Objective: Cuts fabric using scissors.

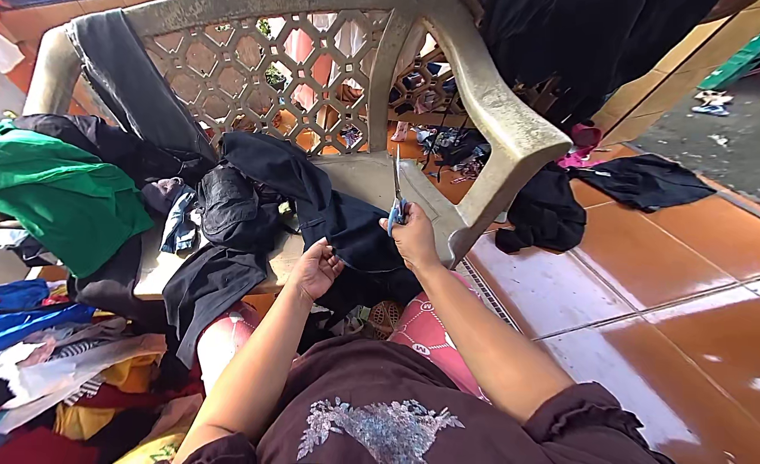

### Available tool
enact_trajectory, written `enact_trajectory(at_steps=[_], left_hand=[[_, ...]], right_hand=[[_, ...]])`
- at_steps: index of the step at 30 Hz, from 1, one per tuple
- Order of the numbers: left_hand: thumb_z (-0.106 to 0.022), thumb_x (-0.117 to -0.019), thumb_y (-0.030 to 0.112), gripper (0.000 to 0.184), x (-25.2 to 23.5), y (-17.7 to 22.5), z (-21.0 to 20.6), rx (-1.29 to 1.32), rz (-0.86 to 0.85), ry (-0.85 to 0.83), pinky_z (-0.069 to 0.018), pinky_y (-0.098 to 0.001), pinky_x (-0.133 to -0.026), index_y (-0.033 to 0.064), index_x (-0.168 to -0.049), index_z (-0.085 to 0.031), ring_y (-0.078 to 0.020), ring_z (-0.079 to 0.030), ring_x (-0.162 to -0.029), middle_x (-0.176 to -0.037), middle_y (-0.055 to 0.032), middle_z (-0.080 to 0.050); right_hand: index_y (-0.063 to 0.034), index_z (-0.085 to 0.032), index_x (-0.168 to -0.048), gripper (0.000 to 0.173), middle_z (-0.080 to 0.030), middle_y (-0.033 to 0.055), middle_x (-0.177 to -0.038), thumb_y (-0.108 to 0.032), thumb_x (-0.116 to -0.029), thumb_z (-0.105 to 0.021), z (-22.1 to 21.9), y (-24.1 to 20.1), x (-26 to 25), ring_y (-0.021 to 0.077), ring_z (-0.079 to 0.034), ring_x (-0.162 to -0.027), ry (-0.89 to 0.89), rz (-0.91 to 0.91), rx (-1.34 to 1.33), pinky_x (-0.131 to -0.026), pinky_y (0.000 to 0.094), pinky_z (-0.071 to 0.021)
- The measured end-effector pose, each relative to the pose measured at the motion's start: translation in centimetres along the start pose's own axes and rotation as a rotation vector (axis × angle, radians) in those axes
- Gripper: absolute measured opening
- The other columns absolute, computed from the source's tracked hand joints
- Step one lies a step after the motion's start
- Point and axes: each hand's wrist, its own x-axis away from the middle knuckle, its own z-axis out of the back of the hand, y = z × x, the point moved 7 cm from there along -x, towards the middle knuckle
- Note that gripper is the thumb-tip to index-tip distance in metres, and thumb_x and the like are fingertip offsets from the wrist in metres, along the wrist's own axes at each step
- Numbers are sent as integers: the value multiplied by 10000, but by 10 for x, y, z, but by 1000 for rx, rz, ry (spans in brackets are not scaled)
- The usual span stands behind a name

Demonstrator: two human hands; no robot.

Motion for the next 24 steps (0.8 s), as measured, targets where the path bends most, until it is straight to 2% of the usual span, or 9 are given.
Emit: enact_trajectory(at_steps=[2, 4, 8, 11, 14, 16, 18, 20, 24], left_hand=[[-378, -1059, 125, 240, 4, -9, -6, -5, 95, -68, -596, -307, -698, 78, -924, -572, -157, -684, -677, -763, -73, -679], [-372, -1059, 74, 174, 3, -10, -10, -44, 58, -182, -590, -345, -799, 83, -1098, -541, -180, -704, -814, -908, -90, -698], [-492, -961, -146, 384, 4, 3, -16, -242, -133, -222, -575, -350, -864, 30, -1301, -466, -170, -674, -903, -1068, -93, -653], [-581, -896, -165, 499, 11, 13, -18, -454, -199, -273, -570, -326, -885, 13, -1335, -425, -149, -673, -966, -1137, -98, -650], [-657, -833, -157, 603, 16, 19, -18, -622, -237, -268, -559, -325, -929, -21, -1373, -427, -152, -660, -1048, -1204, -126, -636], [-699, -806, -148, 686, 17, 22, -15, -737, -251, -245, -566, -319, -926, -24, -1409, -397, -154, -667, -1048, -1224, -141, -633], [-732, -788, -130, 796, 19, 24, -11, -813, -252, -195, -576, -294, -848, -13, -1465, -329, -136, -676, -940, -1166, -130, -639], [-728, -781, -139, 869, 24, 24, -6, -742, -231, -177, -582, -281, -806, -7, -1503, -263, -132, -672, -876, -1123, -126, -629], [-645, -837, -163, 849, 34, 15, 6, -493, -141, -211, -576, -283, -820, 55, -1538, -218, -145, -676, -933, -1206, -115, -620]], right_hand=[[43, -538, -1153, 359, -614, 137, -972, 39, -862, -748, -1, 1, 0, 160, -606, -847, -14, 16, 12, -781, 342, -525], [43, -526, -1196, 391, -619, 158, -1015, -27, -889, -758, -3, 3, -1, 185, -616, -880, -52, 19, 68, -810, 365, -527], [55, -448, -1368, 540, -617, 213, -1250, -217, -977, -702, 7, 6, 12, 223, -674, -1028, -171, 34, 197, -903, 383, -559], [56, -487, -1331, 454, -617, 163, -1118, -276, -1034, -575, 13, 6, 47, 172, -629, -892, -390, -16, 219, -778, 348, -545], [39, -586, -1224, 448, -646, 133, -1012, -321, -962, -633, 16, 12, 84, 187, -630, -850, -611, -86, 277, -781, 396, -535], [-2, -588, -1143, 362, -633, 36, -892, -323, -978, -606, 14, 16, 107, 97, -605, -723, -767, -165, 199, -685, 291, -533], [-98, -551, -1055, 257, -636, -72, -791, -349, -1014, -514, 6, 23, 128, 0, -566, -579, -937, -271, -21, -543, 162, -480], [-142, -557, -1015, 298, -635, -91, -759, -436, -1004, -516, -3, 30, 142, -18, -545, -540, -1058, -365, -191, -500, 131, -448], [-163, -581, -983, 438, -623, -83, -747, -598, -941, -611, -15, 36, 154, -21, -538, -530, -1109, -450, -356, -484, 115, -436]])
